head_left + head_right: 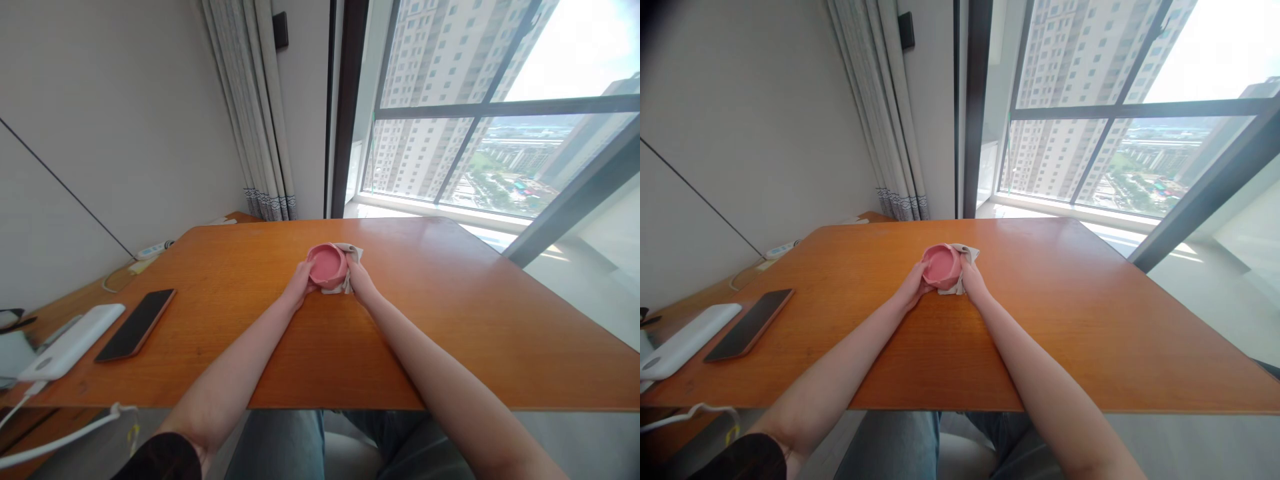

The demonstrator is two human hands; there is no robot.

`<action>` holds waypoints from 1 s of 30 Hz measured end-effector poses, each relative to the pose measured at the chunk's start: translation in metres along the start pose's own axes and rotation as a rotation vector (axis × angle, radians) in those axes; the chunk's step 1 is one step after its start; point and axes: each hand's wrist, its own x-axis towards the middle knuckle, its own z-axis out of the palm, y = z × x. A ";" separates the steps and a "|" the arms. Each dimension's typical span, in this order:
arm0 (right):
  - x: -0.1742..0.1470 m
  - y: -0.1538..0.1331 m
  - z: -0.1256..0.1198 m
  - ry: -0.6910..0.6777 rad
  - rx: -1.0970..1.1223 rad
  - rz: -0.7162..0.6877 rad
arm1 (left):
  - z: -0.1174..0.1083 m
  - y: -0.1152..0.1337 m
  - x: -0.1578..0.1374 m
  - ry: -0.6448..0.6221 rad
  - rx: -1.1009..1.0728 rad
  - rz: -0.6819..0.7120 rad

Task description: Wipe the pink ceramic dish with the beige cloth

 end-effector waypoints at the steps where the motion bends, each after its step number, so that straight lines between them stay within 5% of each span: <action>1: 0.001 0.000 -0.001 -0.027 -0.012 0.023 | 0.000 0.001 -0.001 0.019 0.009 -0.003; 8: -0.008 0.006 0.011 -0.093 0.083 0.117 | 0.004 0.003 -0.002 0.128 -0.189 0.137; 12: -0.007 0.002 0.011 -0.065 0.079 0.080 | 0.003 0.001 0.001 0.063 -0.136 0.224; 17: 0.006 -0.013 -0.007 0.033 -0.033 -0.024 | 0.004 0.000 -0.004 -0.109 0.041 0.021; 22: 0.003 -0.020 -0.007 -0.098 -0.072 0.101 | 0.006 0.001 -0.010 -0.030 0.088 -0.053; 27: -0.005 -0.005 0.008 -0.145 0.088 0.147 | 0.005 0.003 -0.004 0.110 -0.032 0.110; 30: -0.002 0.003 0.008 -0.102 0.047 0.146 | 0.004 0.004 -0.002 0.088 0.040 0.240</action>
